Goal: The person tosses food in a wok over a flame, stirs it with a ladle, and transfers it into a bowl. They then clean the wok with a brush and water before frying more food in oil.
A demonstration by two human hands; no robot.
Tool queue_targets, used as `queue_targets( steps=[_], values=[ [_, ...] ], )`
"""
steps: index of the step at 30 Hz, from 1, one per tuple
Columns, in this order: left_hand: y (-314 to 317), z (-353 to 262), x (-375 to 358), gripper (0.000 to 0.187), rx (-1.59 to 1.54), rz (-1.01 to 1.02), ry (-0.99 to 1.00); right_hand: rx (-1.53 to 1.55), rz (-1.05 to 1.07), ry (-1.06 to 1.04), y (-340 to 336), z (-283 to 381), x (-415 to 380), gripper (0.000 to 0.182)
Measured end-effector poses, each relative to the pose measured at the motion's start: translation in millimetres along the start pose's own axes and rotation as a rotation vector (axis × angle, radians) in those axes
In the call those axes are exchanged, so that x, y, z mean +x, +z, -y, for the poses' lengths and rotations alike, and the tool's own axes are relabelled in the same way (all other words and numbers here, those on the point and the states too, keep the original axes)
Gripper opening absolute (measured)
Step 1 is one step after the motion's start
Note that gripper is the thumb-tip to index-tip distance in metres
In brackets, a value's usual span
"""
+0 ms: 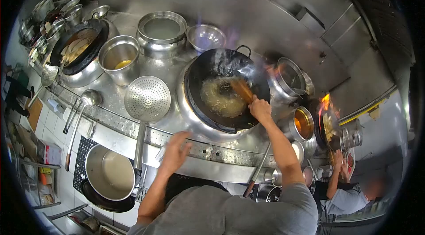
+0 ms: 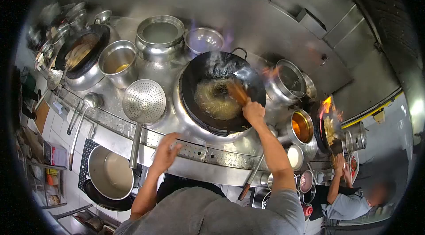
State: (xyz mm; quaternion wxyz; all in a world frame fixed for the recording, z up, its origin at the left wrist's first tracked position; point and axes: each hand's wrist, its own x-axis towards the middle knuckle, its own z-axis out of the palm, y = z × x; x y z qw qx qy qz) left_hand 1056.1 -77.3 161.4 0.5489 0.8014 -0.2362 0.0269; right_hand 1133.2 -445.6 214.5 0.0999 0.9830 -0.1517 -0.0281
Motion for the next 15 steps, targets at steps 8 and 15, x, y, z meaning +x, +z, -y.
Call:
queue_targets(
  steps=[8, 15],
  values=[
    [-16.2, 56.6, -67.6, 0.070, 0.133, -0.027, -0.415, 0.404, -0.026, 0.049, -8.4, 90.3, 26.2, 0.041],
    [4.0, 61.9, -74.7, 0.094, 0.252, -0.005, -0.439, 0.258, 0.327, -0.320, -85.2, 47.6, -71.6, 0.055]
  ],
)
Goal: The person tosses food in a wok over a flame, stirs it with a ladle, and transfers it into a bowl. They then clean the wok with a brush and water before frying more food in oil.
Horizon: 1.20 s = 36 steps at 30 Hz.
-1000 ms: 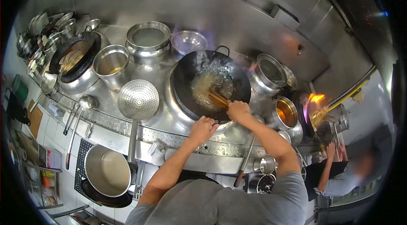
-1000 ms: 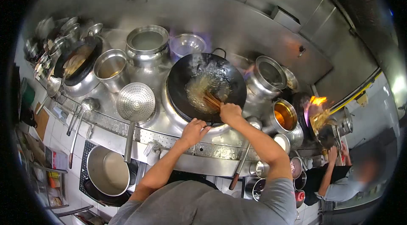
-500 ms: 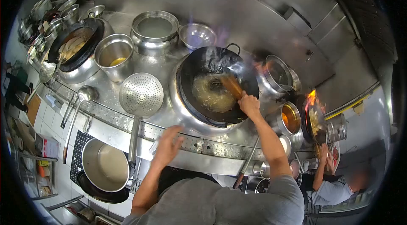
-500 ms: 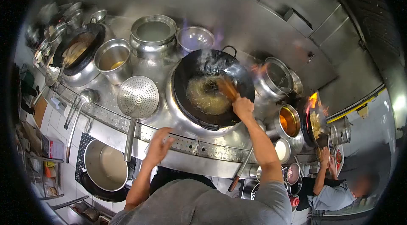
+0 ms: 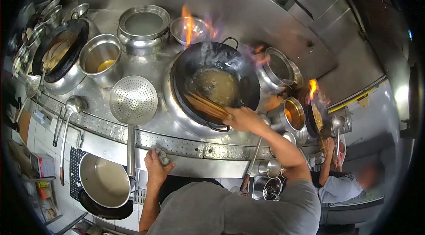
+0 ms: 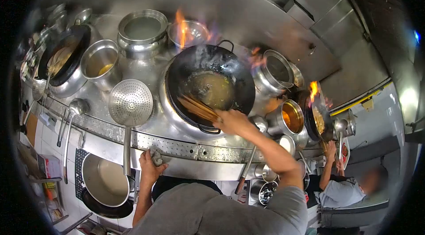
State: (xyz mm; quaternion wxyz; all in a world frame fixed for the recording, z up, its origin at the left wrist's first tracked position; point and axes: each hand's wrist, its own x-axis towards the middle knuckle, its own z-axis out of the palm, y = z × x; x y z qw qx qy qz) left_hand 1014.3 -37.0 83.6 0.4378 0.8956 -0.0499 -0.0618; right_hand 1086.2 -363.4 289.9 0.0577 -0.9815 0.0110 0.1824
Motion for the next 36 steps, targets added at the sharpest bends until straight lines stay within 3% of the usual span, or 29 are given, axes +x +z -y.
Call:
queue_targets(
  steps=[2, 4, 5, 7, 10, 14, 16, 18, 20, 22, 23, 24, 26, 28, 31, 34, 36],
  values=[
    [-5.4, -0.5, 0.4, 0.097, 0.108, 0.010, -0.049, -0.203, 0.126, 0.138, -15.3, -16.4, -38.1, 0.050],
    [-2.2, 11.7, 1.4, 0.100, 0.134, -0.018, -0.032, -0.523, 0.126, 0.288, -8.3, -57.9, -45.1, 0.051],
    [-2.5, 13.4, 2.5, 0.100, 0.163, -0.013, -0.055, -0.520, 0.130, 0.297, -9.4, -66.2, -45.7, 0.051],
    [0.0, 16.9, 4.7, 0.097, 0.217, -0.021, -0.073, -0.535, -0.084, 0.367, -16.6, -77.6, -44.5, 0.047],
    [2.0, 17.0, 5.9, 0.090, 0.242, -0.012, -0.083, -0.542, -0.005, 0.265, -40.6, -27.5, -62.9, 0.038],
    [8.4, 25.1, 7.9, 0.080, 0.230, 0.008, -0.106, -0.545, 0.077, 0.119, -27.4, -38.8, -60.8, 0.033],
    [12.3, 31.9, 9.9, 0.069, 0.206, 0.002, -0.055, -0.662, -0.032, 0.179, 9.0, -113.7, -14.3, 0.052],
    [10.1, 34.1, 12.8, 0.067, 0.175, 0.003, -0.038, -0.553, -0.181, 0.391, 8.5, -120.8, 32.4, 0.053],
    [7.9, 37.4, 13.7, 0.064, 0.139, -0.004, -0.030, -0.703, -0.441, 0.249, 51.3, -150.2, 82.8, 0.054],
    [1.2, 45.1, 17.3, 0.061, -0.091, 0.039, -0.003, -0.381, -0.323, 0.333, 41.4, -102.8, 99.8, 0.054],
    [-6.9, 45.8, 17.1, 0.056, -0.311, 0.140, -0.111, -0.299, -0.363, 0.287, 38.1, -89.9, 98.2, 0.053],
    [-15.3, 46.0, 15.4, 0.056, -0.307, 0.138, -0.118, -0.296, -0.359, 0.281, 35.2, -84.8, 96.5, 0.053],
    [-34.5, 34.0, 10.3, 0.053, -1.001, 0.304, -0.416, -0.127, -0.431, 0.359, 24.7, -85.7, 96.7, 0.045],
    [-48.8, 23.8, -0.9, 0.064, -1.253, 0.188, -0.533, -0.070, -0.496, 0.480, 32.8, -87.6, 110.2, 0.044],
    [-49.5, 27.8, 2.6, 0.082, -1.704, 0.432, -0.313, 0.057, -0.453, 0.496, 42.6, -72.6, 130.4, 0.041],
    [-51.0, 13.0, 14.9, 0.085, -1.802, 0.555, -0.208, 0.045, -0.243, 0.297, 28.0, -32.4, 112.5, 0.040],
    [-60.4, -3.6, 17.2, 0.087, -1.694, 0.502, -0.248, -0.028, -0.107, 0.259, 9.4, -18.8, 78.8, 0.040]
  ],
)
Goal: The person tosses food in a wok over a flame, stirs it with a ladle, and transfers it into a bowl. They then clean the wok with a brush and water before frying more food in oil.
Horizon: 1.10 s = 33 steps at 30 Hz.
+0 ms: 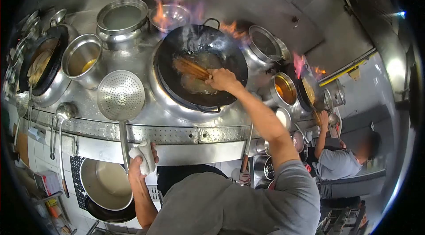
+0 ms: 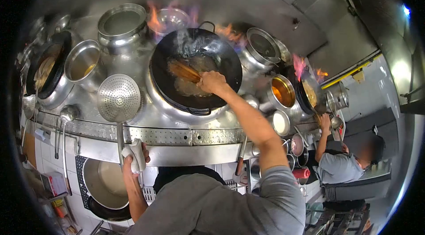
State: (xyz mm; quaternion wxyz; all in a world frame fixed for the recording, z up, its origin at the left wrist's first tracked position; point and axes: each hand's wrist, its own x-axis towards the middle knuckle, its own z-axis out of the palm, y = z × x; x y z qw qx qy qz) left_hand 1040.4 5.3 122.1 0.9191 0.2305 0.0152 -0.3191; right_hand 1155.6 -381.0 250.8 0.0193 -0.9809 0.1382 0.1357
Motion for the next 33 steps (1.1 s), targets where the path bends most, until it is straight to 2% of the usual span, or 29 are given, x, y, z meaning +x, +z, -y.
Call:
queue_targets(
  steps=[1, 3, 5, 7, 10, 12, 13, 14, 16, 17, 21, 23, 24, 26, 27, 28, 30, 31, 32, 33],
  values=[
    [2.9, -1.5, 1.2, 0.087, 0.063, 0.008, 0.002, -0.093, 0.118, -0.069, -14.5, 3.1, -15.3, 0.040],
    [7.8, -2.5, -1.6, 0.087, 0.116, -0.016, 0.017, -0.247, 0.216, -0.109, -42.9, 2.7, -68.8, 0.039],
    [1.2, -0.1, -8.6, 0.086, 0.112, -0.019, 0.032, -0.367, 0.145, -0.164, -56.8, -22.1, -118.6, 0.037],
    [-2.5, 3.0, -18.0, 0.084, 0.142, -0.047, 0.087, -0.546, 0.203, -0.051, -65.5, -58.3, -130.5, 0.043],
    [-14.0, 9.5, -25.8, 0.083, 0.120, -0.081, 0.103, -0.652, 0.127, 0.072, -73.9, -93.9, -121.3, 0.041],
    [-17.6, 10.6, -24.7, 0.082, 0.115, -0.074, 0.100, -0.768, -0.149, 0.051, -69.0, -95.0, -117.4, 0.032],
    [-19.9, 10.9, -24.7, 0.082, 0.088, -0.064, 0.071, -0.770, -0.186, -0.054, -64.9, -95.1, -122.5, 0.032],
    [-20.5, 11.6, -25.2, 0.081, 0.061, -0.055, 0.039, -0.768, -0.186, -0.052, -68.1, -80.2, -132.9, 0.032],
    [-15.5, 11.6, -19.8, 0.080, 0.058, -0.024, 0.032, -0.562, 0.030, -0.131, -77.5, -46.9, -153.3, 0.029],
    [-11.7, 10.3, -16.2, 0.079, 0.052, 0.004, 0.028, -0.569, 0.013, -0.179, -68.9, -48.9, -153.6, 0.028],
    [4.6, 11.5, -4.2, 0.077, 0.035, 0.027, 0.058, -0.698, -0.028, -0.035, -35.9, -114.7, -81.8, 0.029],
    [5.7, 12.6, -5.8, 0.077, 0.008, 0.060, 0.052, -0.730, -0.325, 0.014, -44.3, -117.7, -62.1, 0.025],
    [6.4, 13.0, -6.0, 0.076, -0.018, 0.092, 0.038, -0.732, -0.335, -0.003, -45.8, -118.9, -57.9, 0.025],
    [8.7, 14.8, -14.9, 0.075, -0.017, 0.058, 0.073, -0.671, -0.238, -0.103, -64.2, -96.4, -87.2, 0.026],
    [8.9, 16.6, -18.4, 0.074, -0.014, 0.036, 0.096, -0.636, -0.102, -0.077, -74.7, -74.8, -105.2, 0.030],
    [6.0, 18.8, -20.5, 0.074, -0.015, 0.032, 0.100, -0.637, -0.102, -0.083, -75.8, -67.6, -111.6, 0.030],
    [-6.1, 22.8, -24.8, 0.072, -0.114, 0.021, 0.071, -0.603, 0.134, -0.204, -74.9, -61.6, -117.6, 0.034],
    [-12.9, 23.8, -26.2, 0.071, -0.159, 0.052, 0.064, -0.582, 0.145, -0.145, -62.9, -72.4, -102.8, 0.037],
    [-12.5, 23.3, -25.1, 0.071, -0.156, 0.058, 0.060, -0.580, 0.142, -0.139, -39.3, -97.6, -74.2, 0.037],
    [-11.2, 23.5, -23.9, 0.070, -0.211, 0.055, 0.060, -0.661, -0.121, -0.116, -12.2, -128.1, -40.8, 0.039]
  ],
)
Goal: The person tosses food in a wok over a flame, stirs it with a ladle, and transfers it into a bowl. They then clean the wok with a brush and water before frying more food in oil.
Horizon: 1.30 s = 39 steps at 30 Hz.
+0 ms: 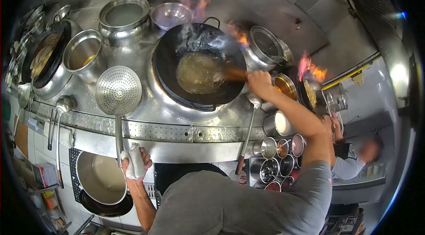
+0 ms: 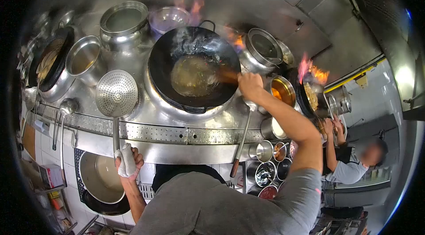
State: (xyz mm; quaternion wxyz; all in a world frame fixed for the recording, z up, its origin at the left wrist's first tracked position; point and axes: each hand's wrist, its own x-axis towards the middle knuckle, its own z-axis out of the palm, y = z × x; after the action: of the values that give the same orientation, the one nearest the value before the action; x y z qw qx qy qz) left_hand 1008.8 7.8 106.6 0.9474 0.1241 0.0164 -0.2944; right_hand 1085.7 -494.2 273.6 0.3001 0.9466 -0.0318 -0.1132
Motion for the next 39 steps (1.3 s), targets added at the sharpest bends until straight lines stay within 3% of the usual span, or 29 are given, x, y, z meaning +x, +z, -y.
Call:
queue_targets(
  steps=[1, 2, 4, 7, 8, 9, 11, 12, 13, 15, 17, 20, 24, 27, 31, 33, 35, 39],
  values=[
    [1.1, 0.3, 1.7, 0.070, -0.054, -0.004, 0.006, -0.098, -0.238, 0.097, 20.9, -7.2, 16.1, 0.041],
    [2.3, -1.0, 3.0, 0.070, -0.049, -0.004, 0.000, -0.098, -0.244, 0.097, 11.9, -7.0, 20.3, 0.041],
    [0.8, -3.2, 7.9, 0.070, -0.024, 0.043, -0.002, 0.208, -0.183, 0.386, -19.7, 5.4, 29.5, 0.038],
    [11.6, -1.8, 14.9, 0.069, -0.005, 0.071, 0.011, 0.333, -0.171, 0.534, -10.2, 38.3, 33.0, 0.038],
    [15.9, -1.5, 15.8, 0.069, -0.008, 0.049, 0.026, 0.350, -0.058, 0.502, -1.0, 48.2, 39.2, 0.040],
    [16.5, -2.4, 16.9, 0.069, -0.003, 0.048, 0.019, 0.355, -0.053, 0.507, 8.9, 52.4, 37.4, 0.040],
    [16.5, -0.7, 21.5, 0.069, -0.035, 0.065, 0.002, 0.550, -0.043, 0.245, 7.9, 58.3, 32.7, 0.040],
    [16.9, 0.4, 21.7, 0.069, -0.038, 0.062, 0.012, 0.590, -0.109, 0.232, 10.3, 55.7, 35.0, 0.039],
    [17.4, 0.3, 20.2, 0.069, -0.031, 0.066, 0.005, 0.591, -0.108, 0.224, 5.7, 57.4, 37.3, 0.039],
    [15.7, -1.1, 20.4, 0.069, -0.021, 0.074, -0.010, 0.689, -0.209, 0.471, -4.6, 57.3, 41.2, 0.055],
    [11.8, 0.1, 23.1, 0.068, -0.068, 0.076, -0.029, 0.676, -0.228, 0.570, 15.3, 60.7, 52.9, 0.054],
    [16.7, -4.2, 26.0, 0.067, 0.002, 0.003, -0.026, 0.607, -0.111, 0.307, 13.9, 63.5, 53.4, 0.055],
    [19.6, -9.9, 28.5, 0.066, 0.043, 0.014, -0.015, 0.758, -0.276, 0.479, 14.6, 63.0, 66.2, 0.055],
    [26.4, -13.4, 32.9, 0.067, 0.090, 0.033, 0.009, 0.699, -0.178, 0.539, 24.3, 73.3, 82.5, 0.056],
    [29.7, -13.0, 35.2, 0.067, 0.098, 0.009, 0.035, 0.786, -0.234, 0.265, 18.5, 71.4, 77.3, 0.046],
    [26.1, -12.7, 35.0, 0.063, 0.100, 0.054, -0.011, 0.801, -0.267, 0.299, 11.4, 77.8, 88.4, 0.045],
    [32.9, -6.7, 39.0, 0.063, 0.114, -0.002, -0.011, 0.852, -0.271, 0.597, -1.6, 91.8, 108.5, 0.047],
    [46.7, 7.9, 54.8, 0.062, 0.131, -0.030, -0.047, 0.741, -0.164, 0.298, -14.3, 116.2, 102.8, 0.045]
  ],
)
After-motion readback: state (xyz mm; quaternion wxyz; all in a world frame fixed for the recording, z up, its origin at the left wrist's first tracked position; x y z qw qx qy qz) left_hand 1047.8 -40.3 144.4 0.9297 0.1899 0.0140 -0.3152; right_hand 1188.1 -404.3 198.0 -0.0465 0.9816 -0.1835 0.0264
